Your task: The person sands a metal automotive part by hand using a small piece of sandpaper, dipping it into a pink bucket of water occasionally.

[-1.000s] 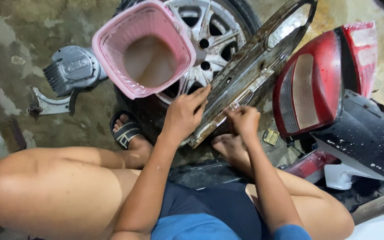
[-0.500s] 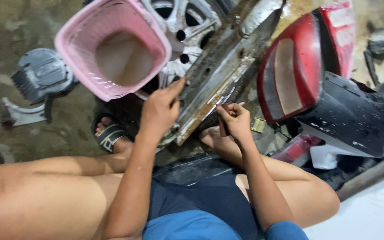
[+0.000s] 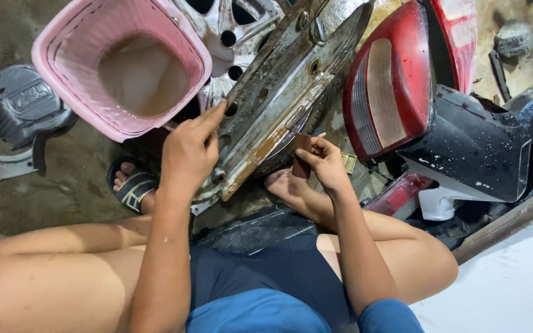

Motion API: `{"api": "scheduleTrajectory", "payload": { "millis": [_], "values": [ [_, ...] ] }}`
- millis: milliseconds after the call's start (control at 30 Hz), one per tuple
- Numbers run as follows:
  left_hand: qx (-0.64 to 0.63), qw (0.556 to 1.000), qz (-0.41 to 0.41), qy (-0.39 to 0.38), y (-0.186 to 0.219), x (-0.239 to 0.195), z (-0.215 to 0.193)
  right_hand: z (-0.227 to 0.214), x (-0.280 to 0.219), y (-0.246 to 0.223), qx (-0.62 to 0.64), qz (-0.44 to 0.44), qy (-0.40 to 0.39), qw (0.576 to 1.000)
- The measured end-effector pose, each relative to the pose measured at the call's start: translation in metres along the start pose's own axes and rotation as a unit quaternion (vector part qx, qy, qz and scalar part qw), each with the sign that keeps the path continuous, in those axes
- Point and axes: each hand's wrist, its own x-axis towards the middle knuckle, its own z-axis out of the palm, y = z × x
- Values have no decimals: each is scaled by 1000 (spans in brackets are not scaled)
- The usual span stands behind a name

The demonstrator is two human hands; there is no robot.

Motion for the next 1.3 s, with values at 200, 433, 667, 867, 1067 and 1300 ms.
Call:
{"api": "scheduleTrajectory", "payload": {
  "millis": [200,433,667,867,1067,1300],
  "values": [
    [7,999,-23,27,-9,2,1,-3,9,24,-17,-14,-2,1000],
    [-27,995,-86,30,-34,-7,33,7,0,3,-39,-33,-12,999],
    [4,993,-115,31,-72,-7,51,9,-3,-2,-42,-53,-14,998],
    [46,991,-124,29,-74,-5,55,16,-8,-11,-49,-66,-16,997],
    [60,989,-134,28,-76,-4,53,13,-6,-8,-33,-67,-17,997],
    [63,991,-99,60,-91,-2,60,8,-3,-7,-17,-52,-28,998]
  ]
}}
